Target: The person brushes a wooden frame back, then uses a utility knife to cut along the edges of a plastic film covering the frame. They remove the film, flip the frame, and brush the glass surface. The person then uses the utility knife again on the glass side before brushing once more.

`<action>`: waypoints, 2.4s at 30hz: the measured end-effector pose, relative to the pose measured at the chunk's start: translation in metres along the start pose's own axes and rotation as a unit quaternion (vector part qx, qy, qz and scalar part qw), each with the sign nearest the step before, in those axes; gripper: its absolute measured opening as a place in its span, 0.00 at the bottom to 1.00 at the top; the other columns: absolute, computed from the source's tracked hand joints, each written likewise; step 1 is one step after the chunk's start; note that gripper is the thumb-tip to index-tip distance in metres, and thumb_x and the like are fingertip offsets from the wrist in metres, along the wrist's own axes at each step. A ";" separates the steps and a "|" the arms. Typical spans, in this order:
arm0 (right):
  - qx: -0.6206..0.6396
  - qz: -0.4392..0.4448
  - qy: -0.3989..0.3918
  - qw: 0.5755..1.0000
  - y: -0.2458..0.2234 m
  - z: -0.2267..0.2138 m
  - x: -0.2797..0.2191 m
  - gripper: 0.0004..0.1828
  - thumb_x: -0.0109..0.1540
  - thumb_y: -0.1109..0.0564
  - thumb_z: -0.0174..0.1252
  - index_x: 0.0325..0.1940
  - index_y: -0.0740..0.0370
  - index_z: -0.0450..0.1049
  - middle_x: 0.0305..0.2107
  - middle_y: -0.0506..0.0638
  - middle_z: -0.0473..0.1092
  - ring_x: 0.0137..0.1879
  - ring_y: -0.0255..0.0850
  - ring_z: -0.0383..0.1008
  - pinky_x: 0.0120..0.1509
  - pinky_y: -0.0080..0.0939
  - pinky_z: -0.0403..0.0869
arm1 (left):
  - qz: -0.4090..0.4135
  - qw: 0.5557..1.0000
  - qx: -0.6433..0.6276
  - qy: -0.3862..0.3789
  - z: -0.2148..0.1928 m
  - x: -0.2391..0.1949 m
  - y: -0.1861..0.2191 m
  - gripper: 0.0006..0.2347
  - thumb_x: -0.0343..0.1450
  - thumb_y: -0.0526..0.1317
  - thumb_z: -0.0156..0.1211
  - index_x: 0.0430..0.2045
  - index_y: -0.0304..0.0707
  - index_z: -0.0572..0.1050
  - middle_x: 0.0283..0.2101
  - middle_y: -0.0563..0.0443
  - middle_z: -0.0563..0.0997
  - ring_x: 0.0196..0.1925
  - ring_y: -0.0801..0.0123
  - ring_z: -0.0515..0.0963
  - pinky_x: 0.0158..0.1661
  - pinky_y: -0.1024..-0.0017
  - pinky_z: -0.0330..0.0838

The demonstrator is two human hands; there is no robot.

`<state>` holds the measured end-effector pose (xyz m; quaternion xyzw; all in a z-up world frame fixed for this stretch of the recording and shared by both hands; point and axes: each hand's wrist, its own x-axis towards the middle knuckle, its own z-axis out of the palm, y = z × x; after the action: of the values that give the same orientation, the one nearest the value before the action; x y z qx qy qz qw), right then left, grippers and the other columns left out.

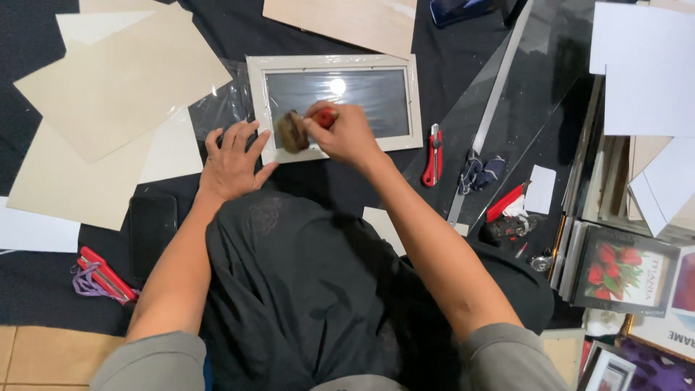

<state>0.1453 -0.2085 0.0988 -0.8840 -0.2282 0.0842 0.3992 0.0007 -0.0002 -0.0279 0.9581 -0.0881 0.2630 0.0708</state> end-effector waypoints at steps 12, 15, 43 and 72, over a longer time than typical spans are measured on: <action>-0.119 -0.056 0.134 0.982 0.069 -0.031 0.014 0.06 0.60 0.48 0.60 0.32 0.48 0.79 0.16 0.55 0.73 0.31 0.60 0.79 0.36 0.55 0.76 | -0.002 1.000 0.000 -0.012 -0.007 0.005 0.002 0.24 0.76 0.61 0.49 0.59 0.49 0.73 0.60 0.47 0.72 0.66 0.60 0.69 0.59 0.53 0.51; -0.262 -0.058 0.240 0.933 0.091 -0.087 0.011 0.02 0.61 0.55 0.58 0.35 0.53 0.75 0.16 0.54 0.71 0.26 0.58 0.78 0.33 0.53 0.76 | -0.004 1.000 -0.009 -0.004 -0.011 0.007 0.003 0.23 0.76 0.60 0.50 0.59 0.48 0.74 0.60 0.46 0.74 0.65 0.58 0.71 0.59 0.53 0.52; -0.086 0.100 0.240 0.962 0.134 -0.099 0.043 0.05 0.59 0.52 0.64 0.34 0.53 0.80 0.22 0.56 0.76 0.34 0.59 0.80 0.39 0.53 0.75 | -0.006 1.000 0.011 -0.015 -0.005 0.004 0.002 0.24 0.76 0.62 0.47 0.58 0.50 0.74 0.59 0.49 0.74 0.65 0.61 0.71 0.60 0.54 0.51; -0.385 -0.131 -0.173 0.897 0.120 -0.052 -0.186 0.05 0.60 0.62 0.54 0.39 0.60 0.74 0.42 0.58 0.63 0.41 0.52 0.64 0.42 0.49 0.69 | 0.045 0.996 0.025 -0.075 -0.032 0.013 0.007 0.25 0.79 0.56 0.59 0.64 0.38 0.77 0.66 0.43 0.72 0.67 0.52 0.74 0.57 0.53 0.60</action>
<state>0.0386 -0.4003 0.0381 -0.9024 -0.4217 0.0882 -0.0107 -0.0052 -0.0030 0.0068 0.9717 -0.1297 0.1954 0.0279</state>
